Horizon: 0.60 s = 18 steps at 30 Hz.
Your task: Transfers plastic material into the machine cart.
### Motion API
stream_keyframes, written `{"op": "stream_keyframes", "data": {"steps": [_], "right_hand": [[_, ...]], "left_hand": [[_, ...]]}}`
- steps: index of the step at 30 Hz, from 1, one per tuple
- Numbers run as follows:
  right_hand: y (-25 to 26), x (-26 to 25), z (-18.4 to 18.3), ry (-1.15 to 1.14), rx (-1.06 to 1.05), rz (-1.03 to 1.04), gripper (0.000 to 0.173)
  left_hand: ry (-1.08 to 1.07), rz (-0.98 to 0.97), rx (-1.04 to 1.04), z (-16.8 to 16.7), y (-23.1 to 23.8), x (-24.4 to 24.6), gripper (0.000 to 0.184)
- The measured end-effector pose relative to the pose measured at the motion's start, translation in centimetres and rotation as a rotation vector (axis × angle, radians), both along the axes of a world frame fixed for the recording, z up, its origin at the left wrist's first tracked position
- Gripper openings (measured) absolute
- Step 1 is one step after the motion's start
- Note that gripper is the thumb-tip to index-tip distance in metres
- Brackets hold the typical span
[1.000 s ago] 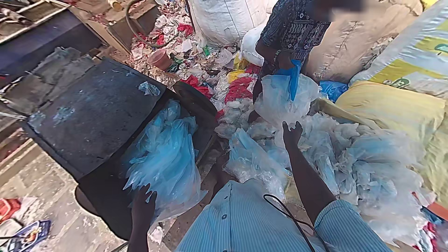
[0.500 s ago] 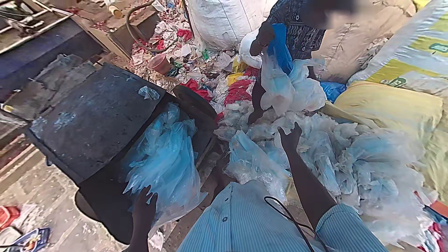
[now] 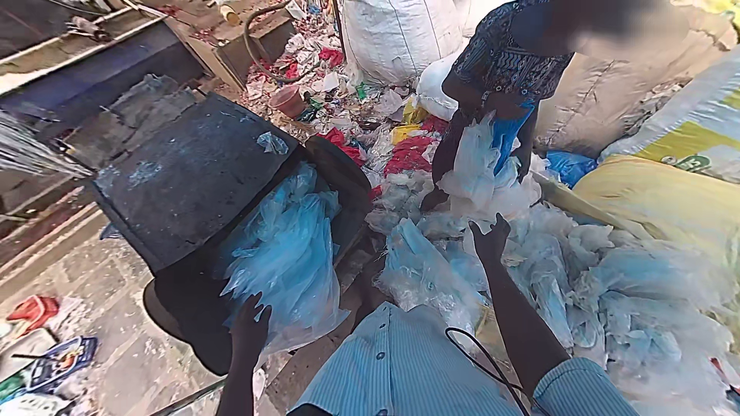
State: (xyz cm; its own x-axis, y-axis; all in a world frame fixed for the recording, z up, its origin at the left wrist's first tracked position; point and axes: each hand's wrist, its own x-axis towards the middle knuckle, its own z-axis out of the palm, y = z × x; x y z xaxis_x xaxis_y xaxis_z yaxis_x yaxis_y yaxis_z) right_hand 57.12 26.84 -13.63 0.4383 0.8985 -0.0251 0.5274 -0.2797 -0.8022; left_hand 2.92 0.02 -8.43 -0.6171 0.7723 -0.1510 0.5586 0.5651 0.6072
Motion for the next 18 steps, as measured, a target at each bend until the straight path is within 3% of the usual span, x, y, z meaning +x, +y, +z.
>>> {"op": "stream_keyframes", "data": {"steps": [5,10,18], "right_hand": [[-0.9,-1.2,-1.8,-0.044,0.071,0.089,0.089],[-1.7,-1.8,-2.9,-0.059,0.015,0.177,0.088],[-1.6,-3.0,-3.0,-0.102,0.004,0.228,0.086]], "left_hand": [[-0.046,0.069,0.018,-1.0,-0.4,-0.3,0.049],[-0.108,0.100,0.021,-1.1,-0.4,-0.2,0.054],[-0.129,0.136,0.025,-1.5,-0.2,0.3,0.060]]}}
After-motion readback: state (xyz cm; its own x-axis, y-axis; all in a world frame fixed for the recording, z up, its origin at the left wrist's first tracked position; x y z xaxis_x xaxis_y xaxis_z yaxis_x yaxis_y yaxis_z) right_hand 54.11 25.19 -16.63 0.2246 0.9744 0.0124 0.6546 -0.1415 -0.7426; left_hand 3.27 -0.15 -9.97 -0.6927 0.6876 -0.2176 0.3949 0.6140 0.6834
